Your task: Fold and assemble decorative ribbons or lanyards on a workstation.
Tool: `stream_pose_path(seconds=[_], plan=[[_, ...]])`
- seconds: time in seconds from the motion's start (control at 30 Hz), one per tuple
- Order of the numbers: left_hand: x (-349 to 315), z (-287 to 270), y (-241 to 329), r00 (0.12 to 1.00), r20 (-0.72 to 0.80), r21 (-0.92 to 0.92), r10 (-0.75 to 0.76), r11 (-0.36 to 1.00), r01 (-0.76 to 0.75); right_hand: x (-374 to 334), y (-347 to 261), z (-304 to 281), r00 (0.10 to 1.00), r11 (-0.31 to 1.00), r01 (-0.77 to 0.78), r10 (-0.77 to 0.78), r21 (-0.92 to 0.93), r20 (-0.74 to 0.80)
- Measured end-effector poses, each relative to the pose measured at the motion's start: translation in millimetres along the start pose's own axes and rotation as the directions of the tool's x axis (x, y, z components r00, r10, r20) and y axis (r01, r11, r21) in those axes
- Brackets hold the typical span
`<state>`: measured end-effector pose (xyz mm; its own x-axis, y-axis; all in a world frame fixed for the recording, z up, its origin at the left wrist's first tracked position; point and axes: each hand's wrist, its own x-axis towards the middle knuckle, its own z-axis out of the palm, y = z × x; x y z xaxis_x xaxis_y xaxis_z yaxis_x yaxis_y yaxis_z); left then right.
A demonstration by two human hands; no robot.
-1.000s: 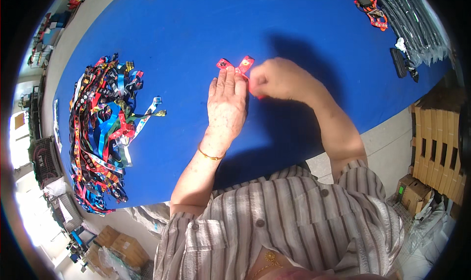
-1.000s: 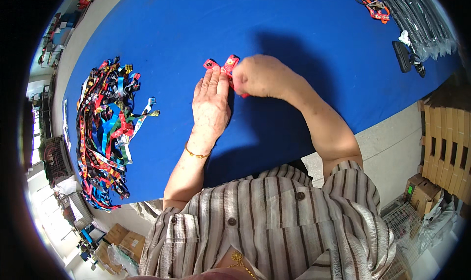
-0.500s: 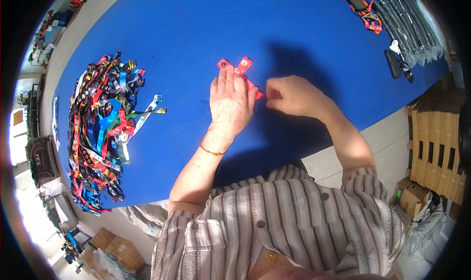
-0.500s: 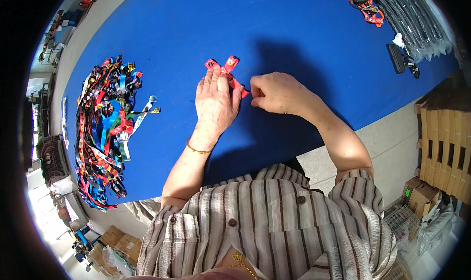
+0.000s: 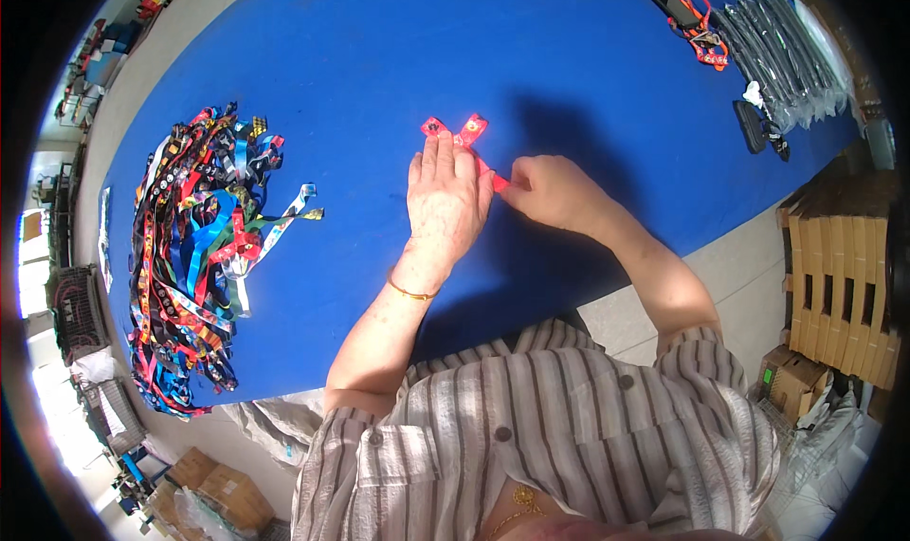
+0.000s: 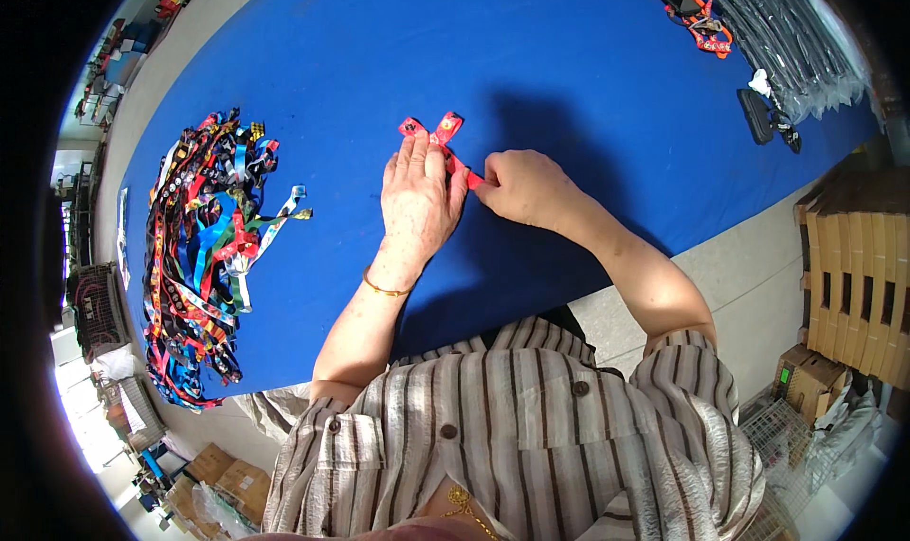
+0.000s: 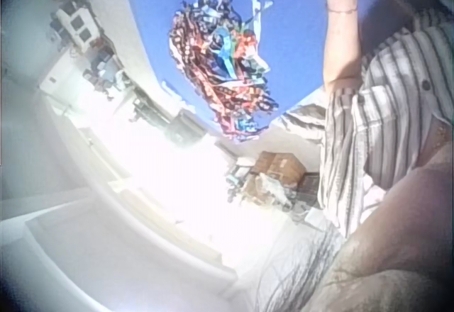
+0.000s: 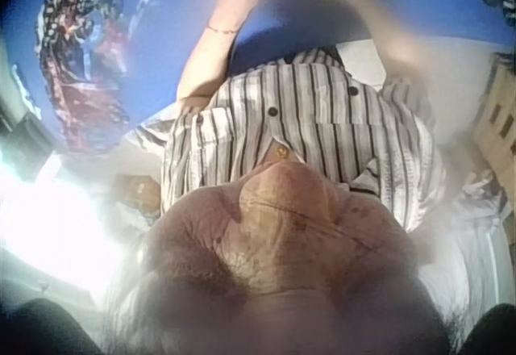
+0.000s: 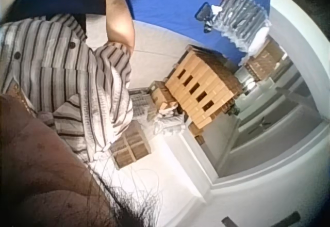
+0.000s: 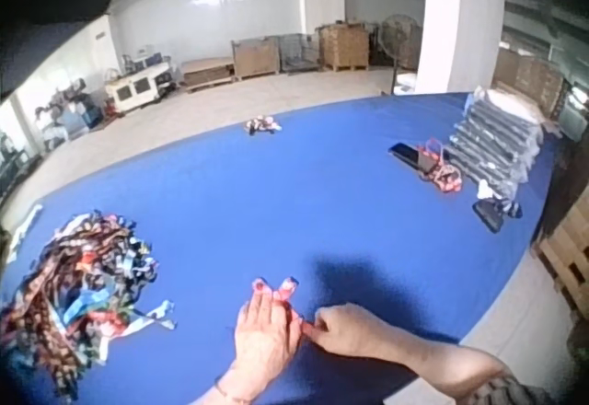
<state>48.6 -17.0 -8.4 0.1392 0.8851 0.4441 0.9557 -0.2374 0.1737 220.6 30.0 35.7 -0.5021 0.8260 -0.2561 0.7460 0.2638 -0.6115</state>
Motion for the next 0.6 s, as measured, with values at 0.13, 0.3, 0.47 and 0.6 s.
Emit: stream_pose_path(seconds=[0.13,0.3,0.47,0.6], plan=[[-4.6,2.0,-0.4,0.999,0.035,0.005,0.006,1.000,-0.007,-15.4,-21.4,-11.7,0.995,0.991,0.060,-0.069,-0.118,-0.076],[-5.6,16.6,0.3,0.998,0.033,0.045,-0.054,0.998,0.053,-47.4,-116.2,-35.8,0.840,0.766,0.503,-0.541,0.400,-0.020],[4.2,9.6,10.9,1.000,0.010,0.012,0.030,0.999,-0.030,-86.9,-201.0,-25.7,0.524,0.348,0.769,-0.824,0.537,-0.217],[-4.6,5.1,-2.5,1.000,-0.027,0.055,-0.002,0.998,0.003,-87.9,-218.8,-40.6,0.336,0.278,0.775,-0.942,0.567,0.003]])
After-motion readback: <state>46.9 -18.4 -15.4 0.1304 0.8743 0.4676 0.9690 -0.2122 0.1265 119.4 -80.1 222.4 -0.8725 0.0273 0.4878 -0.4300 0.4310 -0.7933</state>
